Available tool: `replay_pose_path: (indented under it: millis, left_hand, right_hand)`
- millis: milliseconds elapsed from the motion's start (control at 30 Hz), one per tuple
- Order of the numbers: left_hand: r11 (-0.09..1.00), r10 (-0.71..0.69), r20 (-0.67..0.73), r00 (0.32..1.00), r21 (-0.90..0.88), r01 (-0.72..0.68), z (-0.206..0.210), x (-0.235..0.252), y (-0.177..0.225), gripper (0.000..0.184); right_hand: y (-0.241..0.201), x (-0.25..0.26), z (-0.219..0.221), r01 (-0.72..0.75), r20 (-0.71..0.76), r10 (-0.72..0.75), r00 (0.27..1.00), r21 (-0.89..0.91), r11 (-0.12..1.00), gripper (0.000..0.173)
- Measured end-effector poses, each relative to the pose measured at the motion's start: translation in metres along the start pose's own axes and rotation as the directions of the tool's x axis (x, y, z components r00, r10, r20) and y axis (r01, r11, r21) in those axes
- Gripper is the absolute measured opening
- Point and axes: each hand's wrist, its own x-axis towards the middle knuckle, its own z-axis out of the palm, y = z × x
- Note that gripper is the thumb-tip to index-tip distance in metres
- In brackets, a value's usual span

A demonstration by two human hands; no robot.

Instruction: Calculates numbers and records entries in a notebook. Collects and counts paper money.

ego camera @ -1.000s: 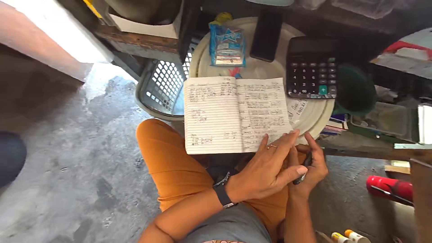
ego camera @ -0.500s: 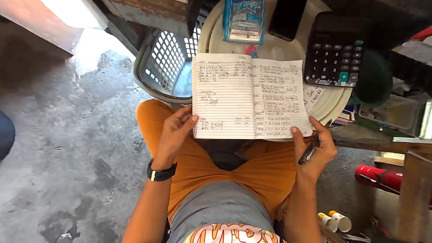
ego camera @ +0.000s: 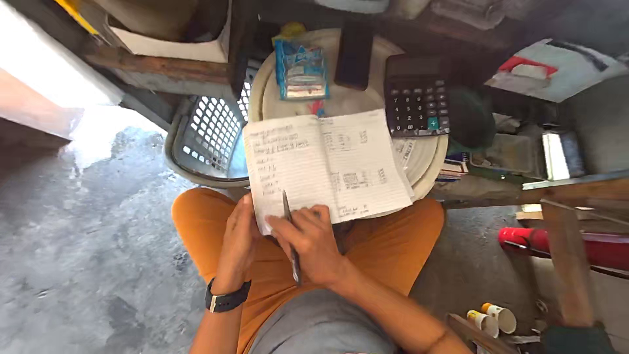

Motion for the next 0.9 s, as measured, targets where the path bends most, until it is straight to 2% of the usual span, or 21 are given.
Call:
replay_pose_path:
  millis: [67,133,200,300,400,500,633,733,800,833,900]
  left_hand:
    - [0.999,-0.011,-0.001,1.000,0.043,0.011,0.003,0.003,0.001,0.055]
    - [0.990,0.032,0.015,0.999,0.135,-0.034,0.007,0.005,0.003,0.051]
    - [0.985,0.050,0.034,0.998,0.162,-0.054,0.013,0.006,0.006,0.060]
    - [0.964,0.108,0.059,0.992,0.237,-0.119,0.016,0.002,0.006,0.061]
    - [0.967,0.109,0.070,0.992,0.224,-0.123,0.018,-0.005,0.006,0.058]
    - [0.982,0.053,0.064,0.997,0.177,-0.063,0.022,-0.011,0.008,0.059]
    - [0.978,0.075,0.116,0.990,0.185,-0.096,0.020,-0.013,0.002,0.082]
    - [0.974,0.103,0.155,0.983,0.185,-0.131,0.017,-0.012,0.000,0.084]
    - [0.978,0.104,0.162,0.981,0.161,-0.130,0.017,-0.011,0.000,0.084]
    - [0.980,0.109,0.158,0.981,0.150,-0.133,0.017,-0.011,-0.001,0.083]
    - [0.979,0.133,0.133,0.982,0.138,-0.152,0.017,-0.009,-0.004,0.079]
  right_hand:
    - [0.004,-0.014,-0.031,-0.062,-0.071,0.061,0.996,-0.002,0.998,0.023]
    - [0.017,-0.028,-0.070,-0.202,-0.179,0.180,0.967,-0.118,0.972,0.030]
    - [0.041,-0.041,-0.092,-0.366,-0.260,0.300,0.918,-0.264,0.892,0.047]
    - [0.059,-0.056,-0.094,-0.539,-0.300,0.460,0.836,-0.291,0.790,0.067]
    - [0.055,-0.057,-0.082,-0.581,-0.306,0.507,0.806,-0.242,0.777,0.073]
    - [0.059,-0.055,-0.073,-0.558,-0.317,0.478,0.819,-0.253,0.790,0.076]
    - [0.065,-0.047,-0.071,-0.535,-0.305,0.453,0.837,-0.286,0.795,0.078]
    - [0.060,-0.031,-0.061,-0.483,-0.350,0.414,0.840,-0.137,0.865,0.066]
    - [0.050,-0.022,-0.050,-0.387,-0.400,0.347,0.848,-0.021,0.922,0.056]
    - [0.044,-0.019,-0.043,-0.287,-0.403,0.275,0.873,0.030,0.957,0.051]
    - [0.030,-0.017,-0.029,-0.071,-0.311,0.104,0.945,0.115,0.991,0.036]
